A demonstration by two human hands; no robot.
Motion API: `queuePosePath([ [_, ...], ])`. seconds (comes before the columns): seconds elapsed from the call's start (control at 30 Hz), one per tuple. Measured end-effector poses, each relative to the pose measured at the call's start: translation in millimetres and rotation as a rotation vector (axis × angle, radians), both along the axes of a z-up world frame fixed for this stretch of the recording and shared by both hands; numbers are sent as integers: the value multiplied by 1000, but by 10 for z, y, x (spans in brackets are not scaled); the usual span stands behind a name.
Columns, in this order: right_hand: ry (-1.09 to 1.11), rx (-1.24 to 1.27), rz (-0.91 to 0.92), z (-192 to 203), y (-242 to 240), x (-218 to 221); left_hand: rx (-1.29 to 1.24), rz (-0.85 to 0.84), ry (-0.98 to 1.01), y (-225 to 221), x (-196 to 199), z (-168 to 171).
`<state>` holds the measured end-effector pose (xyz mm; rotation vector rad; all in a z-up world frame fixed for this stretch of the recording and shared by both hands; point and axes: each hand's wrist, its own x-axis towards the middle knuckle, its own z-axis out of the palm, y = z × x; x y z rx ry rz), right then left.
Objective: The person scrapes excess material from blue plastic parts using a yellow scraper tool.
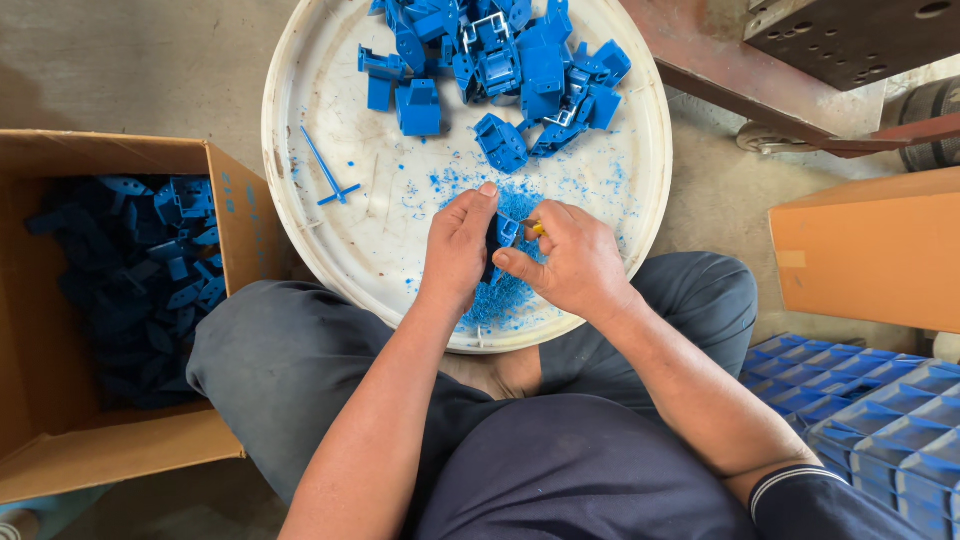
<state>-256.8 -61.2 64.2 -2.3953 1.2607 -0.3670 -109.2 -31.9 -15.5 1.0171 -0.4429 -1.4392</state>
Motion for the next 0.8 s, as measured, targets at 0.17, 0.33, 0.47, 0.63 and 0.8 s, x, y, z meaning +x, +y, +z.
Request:
queuePosePath([
  [0.17, 53, 34, 6, -18, -4, -9, 25, -2, -32, 8, -1, -7],
  [0.33, 90, 15, 34, -50, 8, 1, 37, 6, -47, 3, -15, -24],
  [0.47, 80, 6, 34, -89, 13, -2, 32, 2, -66, -5, -6, -26],
  [0.63, 46, 33, -68, -49, 36, 39, 37, -13, -2, -20, 4, 23],
  [0.8, 60, 24, -11, -55, 29, 25, 38, -15, 6, -3, 0, 19],
])
